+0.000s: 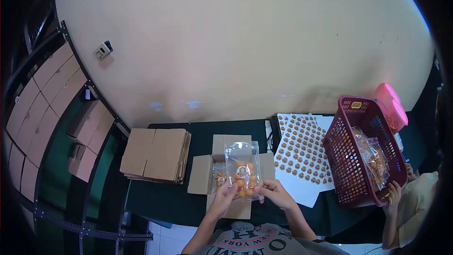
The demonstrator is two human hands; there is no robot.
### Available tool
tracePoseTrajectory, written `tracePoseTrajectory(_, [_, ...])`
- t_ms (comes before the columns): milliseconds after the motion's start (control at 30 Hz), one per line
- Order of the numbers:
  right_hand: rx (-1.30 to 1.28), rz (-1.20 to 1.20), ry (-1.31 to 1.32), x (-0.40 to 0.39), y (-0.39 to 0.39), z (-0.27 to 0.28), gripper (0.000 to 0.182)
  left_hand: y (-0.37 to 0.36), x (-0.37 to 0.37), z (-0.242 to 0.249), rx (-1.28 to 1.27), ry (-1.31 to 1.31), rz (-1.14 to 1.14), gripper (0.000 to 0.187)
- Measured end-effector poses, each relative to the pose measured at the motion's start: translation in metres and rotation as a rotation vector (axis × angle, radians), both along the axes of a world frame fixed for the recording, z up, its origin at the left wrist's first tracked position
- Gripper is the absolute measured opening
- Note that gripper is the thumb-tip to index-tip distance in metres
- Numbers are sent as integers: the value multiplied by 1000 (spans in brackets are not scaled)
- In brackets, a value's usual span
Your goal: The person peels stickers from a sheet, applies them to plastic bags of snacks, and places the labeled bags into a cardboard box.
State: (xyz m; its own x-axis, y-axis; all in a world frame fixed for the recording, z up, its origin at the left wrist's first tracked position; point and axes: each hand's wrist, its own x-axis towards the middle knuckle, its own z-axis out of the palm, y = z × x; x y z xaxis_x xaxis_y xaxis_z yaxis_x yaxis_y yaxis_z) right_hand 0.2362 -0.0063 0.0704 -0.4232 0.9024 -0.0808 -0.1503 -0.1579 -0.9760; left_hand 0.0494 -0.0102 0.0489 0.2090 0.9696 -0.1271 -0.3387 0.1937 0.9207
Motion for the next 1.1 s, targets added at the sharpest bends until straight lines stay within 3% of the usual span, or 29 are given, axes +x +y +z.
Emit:
tracePoseTrajectory(33, [-4, 6, -1, -1, 0, -2, 18, -3, 1, 5, -47, 47, -62, 39])
tracePoseTrajectory(100, [-188, -98, 304, -5, 3, -11, 18, -5, -1, 3, -98, 95, -121, 40])
tracePoseTrajectory(167, [-211, -91, 325, -8, 4, -22, 20, -3, -8, -6, -231, 52, -305, 33])
tracePoseTrajectory(300, [-303, -92, 330, -11, -1, -40, 22, -3, -14, -14, -216, -61, -148, 27])
tracePoseTrajectory(400, [-324, 40, 221, -13, -9, -40, 22, -5, -8, -10, -156, 66, -81, 25])
tracePoseTrajectory(567, [-317, -60, 469, -23, -14, -50, 14, -12, -6, -18, -164, 112, -148, 22])
tracePoseTrajectory(800, [-305, -115, 354, -19, -24, -56, 13, -23, 5, -34, -248, -7, -138, 19])
tracePoseTrajectory(867, [-225, -80, 183, -13, -27, -62, 16, -24, 3, -32, -245, 30, -152, 17])
tracePoseTrajectory(1100, [-259, -84, 112, -9, -31, -63, 18, -25, -3, -39, -123, 149, -239, 23])
